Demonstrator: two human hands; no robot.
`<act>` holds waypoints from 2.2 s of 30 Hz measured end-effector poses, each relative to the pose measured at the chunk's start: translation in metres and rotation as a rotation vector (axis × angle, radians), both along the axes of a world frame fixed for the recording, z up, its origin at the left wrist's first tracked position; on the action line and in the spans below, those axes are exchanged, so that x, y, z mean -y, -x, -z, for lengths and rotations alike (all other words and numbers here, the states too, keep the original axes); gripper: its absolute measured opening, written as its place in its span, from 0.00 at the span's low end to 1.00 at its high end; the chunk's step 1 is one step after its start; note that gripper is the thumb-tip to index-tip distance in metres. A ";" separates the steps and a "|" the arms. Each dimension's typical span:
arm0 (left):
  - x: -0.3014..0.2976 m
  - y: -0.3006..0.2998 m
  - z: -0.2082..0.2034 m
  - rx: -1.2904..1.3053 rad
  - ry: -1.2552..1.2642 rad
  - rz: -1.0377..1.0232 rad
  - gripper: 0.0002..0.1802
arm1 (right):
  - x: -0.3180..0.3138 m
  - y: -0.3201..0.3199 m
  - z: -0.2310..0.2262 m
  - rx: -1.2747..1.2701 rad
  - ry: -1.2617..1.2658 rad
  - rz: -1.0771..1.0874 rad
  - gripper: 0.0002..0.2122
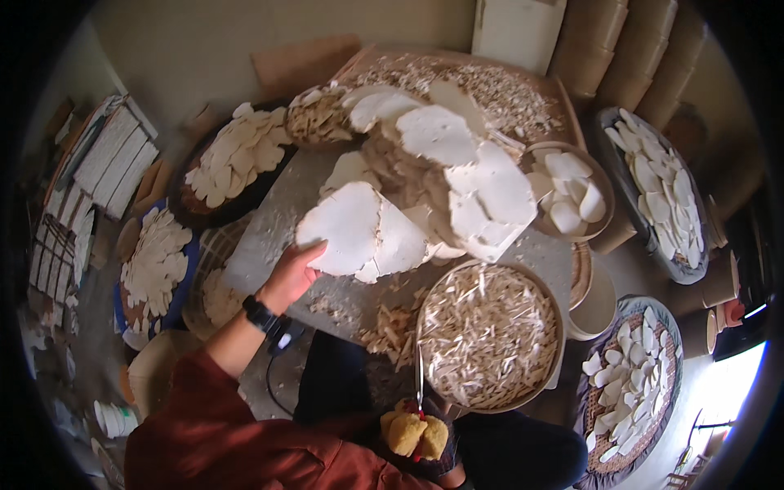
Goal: The person picks up large pieces of white material from a stack, cuts them into smaller strips using shears, and drops the fragments into a round container. They repeat this process, occasionally reaching for new pieces from the pile or moving fragments within the container by hand.
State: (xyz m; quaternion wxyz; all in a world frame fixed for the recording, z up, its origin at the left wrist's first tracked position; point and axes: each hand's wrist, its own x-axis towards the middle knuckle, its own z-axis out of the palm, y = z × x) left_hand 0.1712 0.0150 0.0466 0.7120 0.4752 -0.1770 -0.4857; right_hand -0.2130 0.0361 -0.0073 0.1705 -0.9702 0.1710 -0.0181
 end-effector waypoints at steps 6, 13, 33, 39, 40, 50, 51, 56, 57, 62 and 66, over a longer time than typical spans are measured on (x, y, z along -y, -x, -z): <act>-0.022 -0.049 0.050 0.436 -0.332 -0.067 0.15 | 0.002 -0.029 -0.045 0.402 -1.231 0.377 0.22; -0.023 -0.063 0.059 0.814 -0.319 -0.104 0.12 | 0.003 -0.032 -0.014 0.404 -1.175 0.358 0.23; -0.071 -0.046 0.054 0.033 -0.239 -0.002 0.19 | 0.032 -0.140 0.009 0.169 -2.017 0.291 0.09; -0.075 -0.048 0.068 -0.055 -0.287 0.050 0.21 | 0.025 -0.166 0.067 0.400 -0.744 -0.147 0.18; -0.075 -0.047 0.066 -0.041 -0.302 0.030 0.22 | 0.026 -0.170 0.075 0.475 -0.300 -0.197 0.21; -0.097 -0.035 0.031 0.138 -0.001 -0.251 0.14 | 0.024 -0.149 0.058 0.315 -1.193 -0.095 0.16; -0.100 -0.035 0.032 0.247 -0.037 -0.243 0.12 | 0.023 -0.141 0.051 0.312 -1.493 0.005 0.16; -0.110 -0.024 0.039 0.578 -0.106 -0.060 0.08 | 0.018 -0.098 0.031 0.391 -1.768 0.206 0.15; -0.112 -0.019 0.037 0.511 -0.129 -0.035 0.10 | 0.018 -0.091 0.031 0.305 -1.506 0.148 0.16; -0.113 0.019 0.017 0.099 -0.031 -0.053 0.20 | 0.005 -0.060 0.035 0.508 -1.504 0.200 0.15; -0.096 0.056 0.009 0.154 -0.096 -0.318 0.26 | -0.006 -0.050 0.037 0.645 -1.756 0.174 0.15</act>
